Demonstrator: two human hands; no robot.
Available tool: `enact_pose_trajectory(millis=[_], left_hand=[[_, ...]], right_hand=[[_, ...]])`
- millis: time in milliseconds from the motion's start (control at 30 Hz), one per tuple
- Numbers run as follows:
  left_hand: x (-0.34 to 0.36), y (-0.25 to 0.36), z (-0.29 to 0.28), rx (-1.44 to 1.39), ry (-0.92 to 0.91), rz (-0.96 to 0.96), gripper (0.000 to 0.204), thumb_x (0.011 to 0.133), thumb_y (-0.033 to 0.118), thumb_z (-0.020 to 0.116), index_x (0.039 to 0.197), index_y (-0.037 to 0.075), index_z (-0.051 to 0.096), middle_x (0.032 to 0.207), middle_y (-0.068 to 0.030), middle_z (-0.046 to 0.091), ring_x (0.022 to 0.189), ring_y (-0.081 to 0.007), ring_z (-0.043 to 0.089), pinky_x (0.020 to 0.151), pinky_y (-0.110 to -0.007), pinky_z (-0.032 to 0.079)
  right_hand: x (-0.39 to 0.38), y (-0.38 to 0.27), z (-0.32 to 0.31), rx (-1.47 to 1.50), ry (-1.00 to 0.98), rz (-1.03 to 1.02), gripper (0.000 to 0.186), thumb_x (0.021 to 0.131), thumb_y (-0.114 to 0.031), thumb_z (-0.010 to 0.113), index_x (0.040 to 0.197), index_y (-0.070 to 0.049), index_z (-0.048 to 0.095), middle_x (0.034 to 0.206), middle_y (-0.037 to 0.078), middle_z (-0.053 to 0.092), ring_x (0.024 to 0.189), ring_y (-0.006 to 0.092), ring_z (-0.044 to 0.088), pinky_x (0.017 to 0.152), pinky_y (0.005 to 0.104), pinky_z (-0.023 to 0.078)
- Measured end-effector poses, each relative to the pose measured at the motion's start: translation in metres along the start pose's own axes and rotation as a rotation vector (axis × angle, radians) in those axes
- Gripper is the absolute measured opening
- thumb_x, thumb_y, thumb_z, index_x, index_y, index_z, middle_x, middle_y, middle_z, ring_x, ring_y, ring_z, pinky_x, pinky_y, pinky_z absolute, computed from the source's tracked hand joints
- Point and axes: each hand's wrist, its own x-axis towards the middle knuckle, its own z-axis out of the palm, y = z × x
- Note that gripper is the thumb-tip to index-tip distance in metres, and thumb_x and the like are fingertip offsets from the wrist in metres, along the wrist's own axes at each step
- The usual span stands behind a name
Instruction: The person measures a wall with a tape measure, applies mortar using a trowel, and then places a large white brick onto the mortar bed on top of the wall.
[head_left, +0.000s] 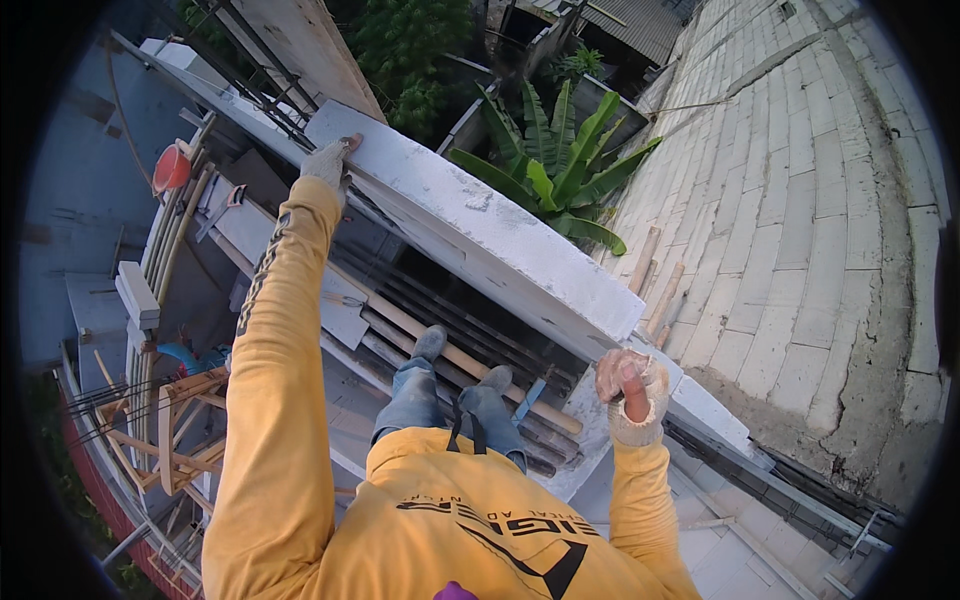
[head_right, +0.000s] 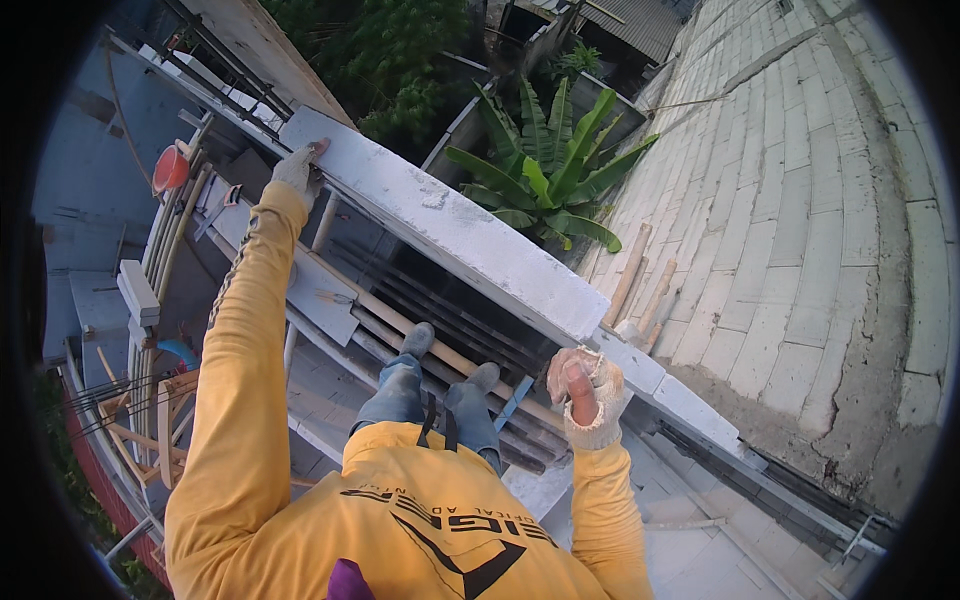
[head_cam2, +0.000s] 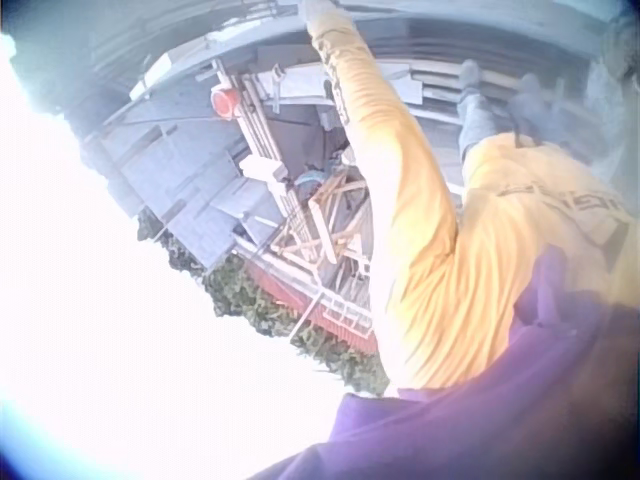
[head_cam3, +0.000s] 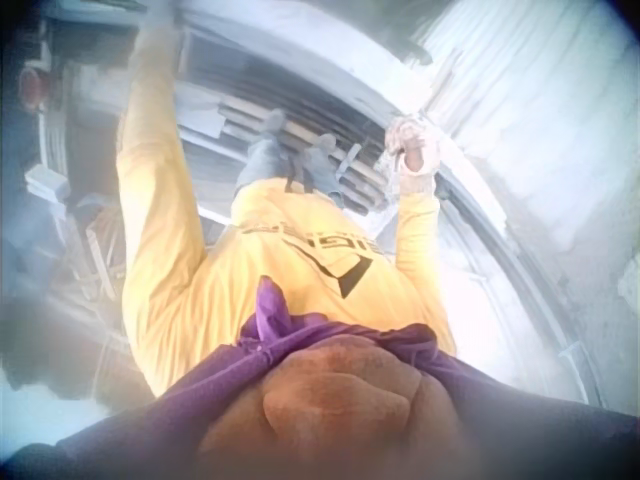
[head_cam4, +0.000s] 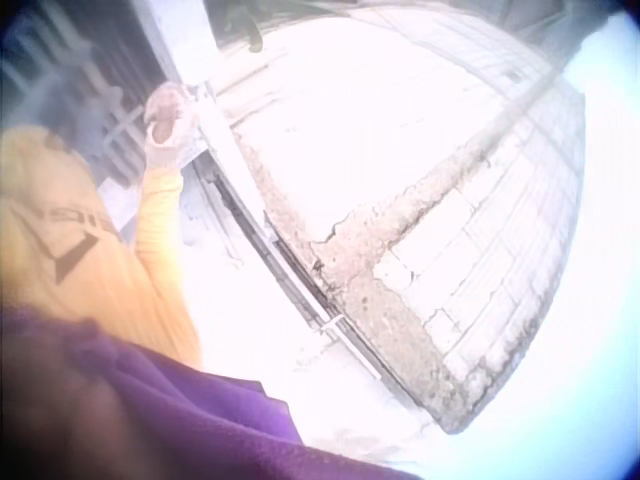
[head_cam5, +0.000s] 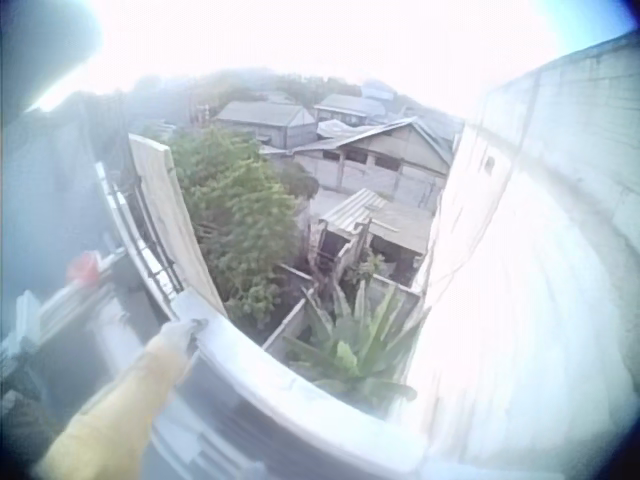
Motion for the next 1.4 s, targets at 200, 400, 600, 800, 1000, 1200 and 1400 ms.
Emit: enact_pose_trajectory(millis=[200, 400, 600, 800, 1000, 1200, 1400], left_hand=[[0.0, -0.001, -0.005, 0.194, 0.09, 0.031, 0.042, 0.07, 0.025, 0.086, 0.096, 0.005, 0.061, 0.087, -0.0073, 0.058, 0.079, -0.0214, 0.055, 0.073, -0.033, 0.042], [0.007, 0.001, -0.005, 0.476, 0.027, 0.057, 0.086, 0.069, 0.052, 0.077, 0.127, -0.008, 0.057, 0.124, -0.0244, 0.061, 0.114, -0.035, 0.059, 0.097, -0.036, 0.044], [-0.021, 0.012, 0.004, 0.549, 0.005, 0.061, 0.083, 0.07, 0.051, 0.078, 0.125, -0.007, 0.058, 0.125, -0.0253, 0.06, 0.115, -0.0355, 0.059, 0.098, -0.037, 0.045], [-0.015, 0.004, -0.003, 0.427, 0.002, 0.079, 0.077, 0.068, 0.044, 0.081, 0.121, -0.008, 0.06, 0.118, -0.0244, 0.064, 0.109, -0.0353, 0.062, 0.094, -0.038, 0.047], [-0.041, 0.021, 0.01, 0.486, 0.083, 0.115, 0.066, 0.07, 0.039, 0.081, 0.114, -0.007, 0.063, 0.113, -0.0222, 0.066, 0.104, -0.0337, 0.064, 0.091, -0.037, 0.049], [-0.041, 0.015, 0.0, 0.323, 0.062, 0.083, 0.058, 0.073, 0.033, 0.081, 0.112, -0.006, 0.064, 0.108, -0.0217, 0.068, 0.1, -0.0341, 0.066, 0.088, -0.038, 0.05], [-0.048, 0.017, 0.005, 0.34, 0.014, 0.072, 0.062, 0.072, 0.036, 0.08, 0.111, -0.008, 0.062, 0.108, -0.0252, 0.067, 0.1, -0.0377, 0.066, 0.088, -0.04, 0.051]], right_hand=[[0.14, -0.058, 0.063, 0.582, -0.448, -0.179, 0.04, 0.093, -0.031, 0.048, 0.058, -0.015, 0.037, 0.05, -0.002, 0.038, 0.041, 0.0105, 0.032, 0.044, 0.0276, 0.03], [0.185, 0.024, 0.092, 0.326, -0.345, 0.114, 0.039, 0.091, -0.029, 0.049, 0.057, -0.015, 0.036, 0.048, -0.003, 0.034, 0.041, 0.0111, 0.03, 0.044, 0.0262, 0.029], [0.188, 0.015, 0.096, 0.503, -0.403, 0.104, 0.039, 0.091, -0.027, 0.048, 0.057, -0.015, 0.033, 0.049, 0.001, 0.033, 0.043, 0.0131, 0.033, 0.044, 0.0259, 0.028], [0.187, 0.009, 0.113, 0.543, -0.38, 0.077, 0.038, 0.093, -0.027, 0.047, 0.059, -0.013, 0.035, 0.05, 0.001, 0.034, 0.045, 0.0133, 0.035, 0.045, 0.0265, 0.031], [0.207, 0.035, 0.107, 0.32, -0.401, 0.107, 0.034, 0.092, -0.028, 0.047, 0.063, -0.014, 0.037, 0.054, 0.001, 0.035, 0.047, 0.0142, 0.035, 0.045, 0.0285, 0.03], [0.235, -0.027, 0.21, 0.466, -0.541, -0.077, 0.036, 0.091, -0.027, 0.049, 0.061, -0.013, 0.036, 0.051, 0.001, 0.034, 0.046, 0.0124, 0.033, 0.045, 0.027, 0.028], [0.263, 0.047, 0.239, 0.29, -0.361, 0.083, 0.036, 0.091, -0.025, 0.05, 0.061, -0.014, 0.036, 0.051, 0.001, 0.034, 0.04, 0.0122, 0.029, 0.039, 0.0275, 0.026]])
